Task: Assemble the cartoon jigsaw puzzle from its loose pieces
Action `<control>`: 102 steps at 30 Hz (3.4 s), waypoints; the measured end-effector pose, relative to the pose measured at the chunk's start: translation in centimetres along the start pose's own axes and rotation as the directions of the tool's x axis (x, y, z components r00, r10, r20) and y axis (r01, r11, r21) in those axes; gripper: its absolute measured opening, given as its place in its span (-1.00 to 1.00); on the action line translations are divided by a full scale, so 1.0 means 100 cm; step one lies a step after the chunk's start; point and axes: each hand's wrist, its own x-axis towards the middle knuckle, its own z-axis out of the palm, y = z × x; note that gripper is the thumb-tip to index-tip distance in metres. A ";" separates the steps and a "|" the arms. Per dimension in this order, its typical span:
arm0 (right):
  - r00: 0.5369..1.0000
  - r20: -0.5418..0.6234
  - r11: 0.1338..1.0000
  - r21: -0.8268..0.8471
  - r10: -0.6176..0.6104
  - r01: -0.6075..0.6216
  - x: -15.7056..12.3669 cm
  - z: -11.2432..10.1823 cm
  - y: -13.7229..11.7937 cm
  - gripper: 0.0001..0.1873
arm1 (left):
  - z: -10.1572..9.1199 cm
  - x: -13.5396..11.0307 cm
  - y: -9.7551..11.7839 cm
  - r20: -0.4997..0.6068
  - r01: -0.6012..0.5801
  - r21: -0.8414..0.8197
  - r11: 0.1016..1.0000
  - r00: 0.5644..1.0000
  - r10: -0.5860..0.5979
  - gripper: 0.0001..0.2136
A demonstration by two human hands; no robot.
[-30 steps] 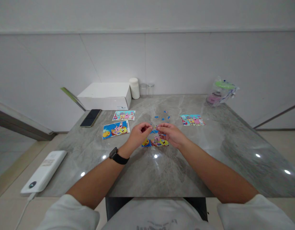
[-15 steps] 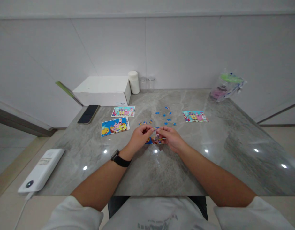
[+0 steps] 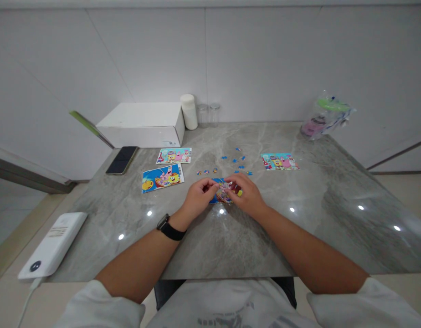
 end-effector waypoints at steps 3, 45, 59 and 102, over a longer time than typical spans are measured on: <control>0.993 -0.003 0.990 -0.075 -0.122 0.121 0.000 0.001 0.006 -0.85 | 0.003 -0.001 -0.003 -0.006 -0.015 0.047 0.999 1.000 0.015 -0.75; 0.961 0.056 0.937 -0.213 -0.270 0.276 -0.003 -0.005 0.011 -0.75 | 0.001 -0.004 0.001 0.033 -0.167 0.204 0.965 0.986 0.163 -0.83; 0.960 0.192 0.948 -0.206 -0.204 0.243 0.000 -0.008 0.011 -0.85 | 0.001 -0.002 -0.005 0.056 -0.129 0.140 0.982 0.991 0.122 -0.86; 0.946 0.317 0.880 -0.427 -0.070 0.208 0.001 -0.011 0.029 -0.81 | -0.005 -0.011 0.000 0.303 -0.389 0.654 0.649 0.921 0.247 -0.86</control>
